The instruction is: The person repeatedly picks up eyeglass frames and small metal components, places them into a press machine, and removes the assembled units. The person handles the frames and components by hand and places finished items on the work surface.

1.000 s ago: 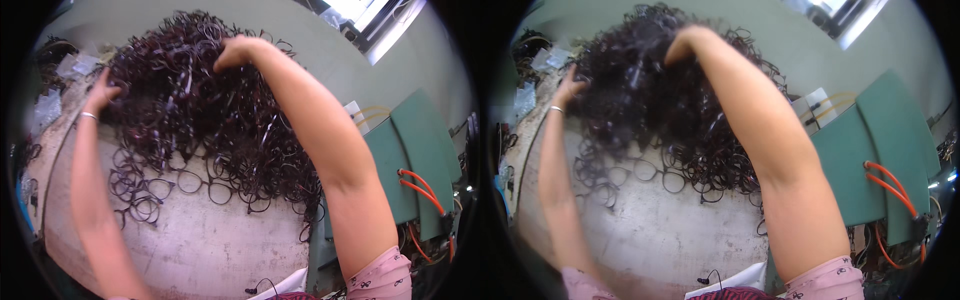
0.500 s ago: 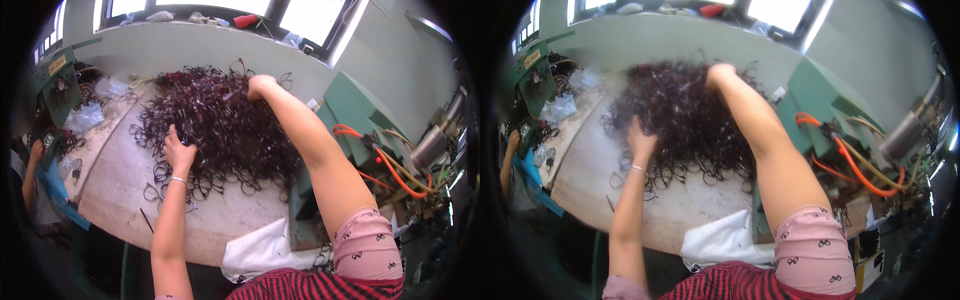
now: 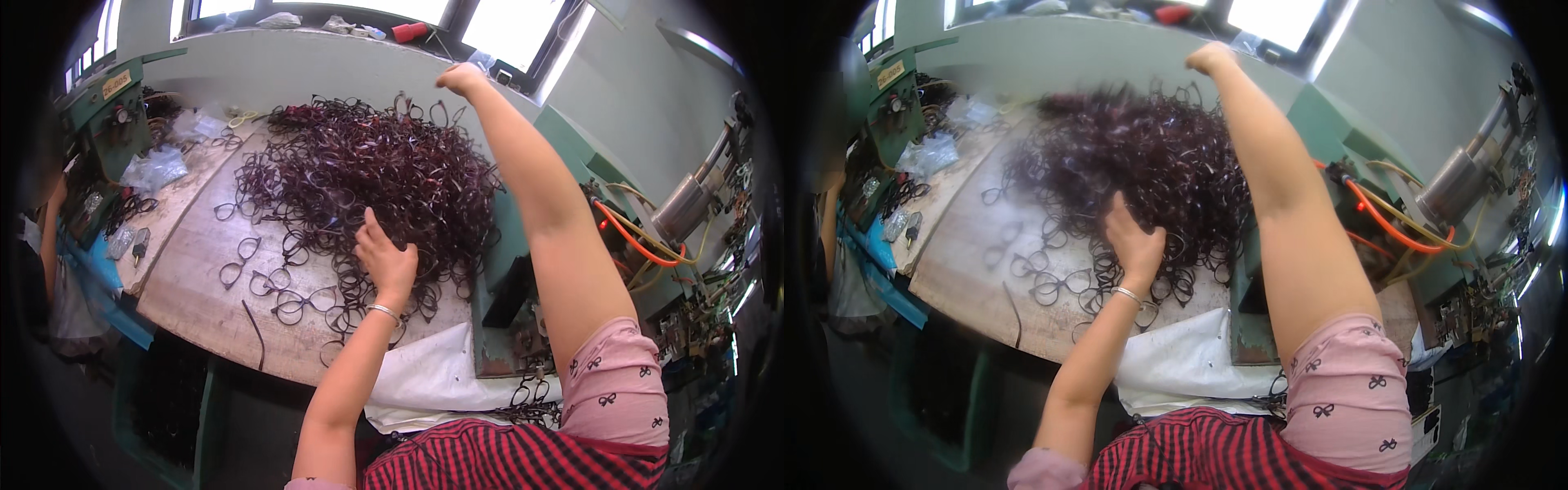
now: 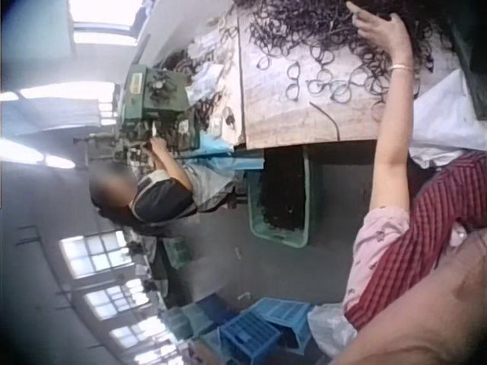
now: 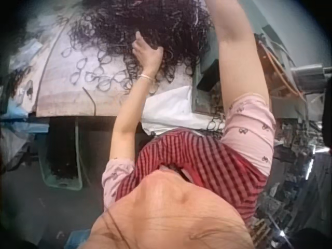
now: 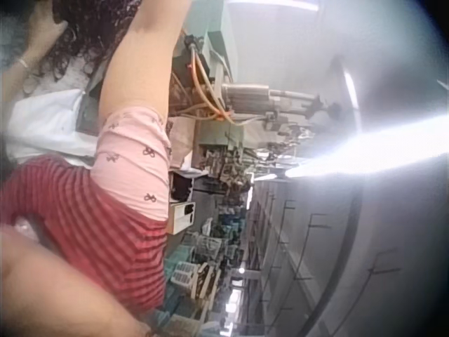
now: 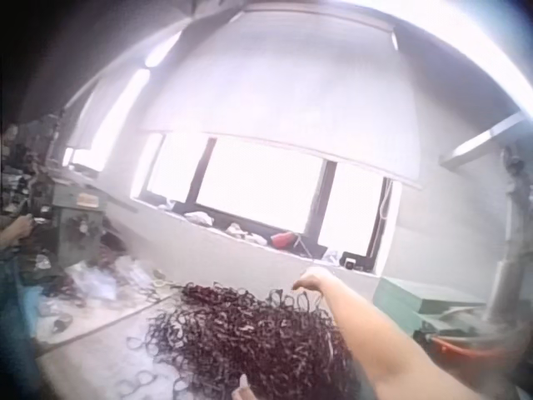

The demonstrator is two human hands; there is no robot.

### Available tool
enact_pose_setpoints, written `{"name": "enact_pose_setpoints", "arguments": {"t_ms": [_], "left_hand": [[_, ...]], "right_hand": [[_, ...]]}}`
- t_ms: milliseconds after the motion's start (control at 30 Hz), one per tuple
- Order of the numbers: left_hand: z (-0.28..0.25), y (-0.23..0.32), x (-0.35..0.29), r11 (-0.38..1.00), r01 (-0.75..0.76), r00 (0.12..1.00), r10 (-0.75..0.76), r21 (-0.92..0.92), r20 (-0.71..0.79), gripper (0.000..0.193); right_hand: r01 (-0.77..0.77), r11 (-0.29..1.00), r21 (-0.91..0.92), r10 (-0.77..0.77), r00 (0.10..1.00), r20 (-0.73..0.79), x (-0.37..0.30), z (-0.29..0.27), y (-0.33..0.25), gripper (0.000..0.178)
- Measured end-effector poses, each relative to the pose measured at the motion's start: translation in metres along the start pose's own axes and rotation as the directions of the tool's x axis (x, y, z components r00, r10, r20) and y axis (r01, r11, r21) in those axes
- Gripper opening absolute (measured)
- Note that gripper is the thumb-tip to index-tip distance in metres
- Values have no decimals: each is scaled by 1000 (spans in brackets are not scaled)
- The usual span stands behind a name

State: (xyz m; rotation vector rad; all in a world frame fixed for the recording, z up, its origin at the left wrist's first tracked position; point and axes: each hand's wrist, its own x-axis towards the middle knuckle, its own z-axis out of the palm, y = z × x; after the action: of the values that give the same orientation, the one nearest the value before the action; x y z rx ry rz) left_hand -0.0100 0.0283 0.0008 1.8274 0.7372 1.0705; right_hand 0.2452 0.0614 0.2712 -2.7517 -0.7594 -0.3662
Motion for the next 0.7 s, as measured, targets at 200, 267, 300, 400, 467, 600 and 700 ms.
{"name": "enact_pose_setpoints", "arguments": {"t_ms": [200, 267, 300, 400, 467, 600, 700], "left_hand": [[14, 46, -5, 973, -201, 970, 182, 111, 164, 101], [10, 55, 7, 957, -250, 959, 224, 149, 172, 101], [10, 52, 14, 945, -278, 951, 245, 174, 191, 101], [2, 23, 31, 927, -373, 852, 325, 41, 411, 100], [-50, 46, 27, 951, -306, 761, 218, 41, 611, 75], [-121, 27, 36, 982, -157, 761, 185, -101, 622, 51], [-188, -35, 56, 998, -52, 927, 66, -48, 368, 44]], "right_hand": [[297, 916, 270, -153, 881, -449, -84, 39, -46, 24], [530, 820, 218, -445, 829, -339, -132, 49, -84, 27], [607, 792, 68, -599, 793, -109, -156, 47, -99, 36], [465, 820, -333, -269, 827, 494, -186, 65, -97, 63], [389, 835, -390, -206, 877, 434, -183, 85, -50, 73], [360, 802, -477, -213, 918, 335, -173, 92, -27, 80], [244, 827, -507, -124, 958, 259, -157, 67, -17, 82]]}}
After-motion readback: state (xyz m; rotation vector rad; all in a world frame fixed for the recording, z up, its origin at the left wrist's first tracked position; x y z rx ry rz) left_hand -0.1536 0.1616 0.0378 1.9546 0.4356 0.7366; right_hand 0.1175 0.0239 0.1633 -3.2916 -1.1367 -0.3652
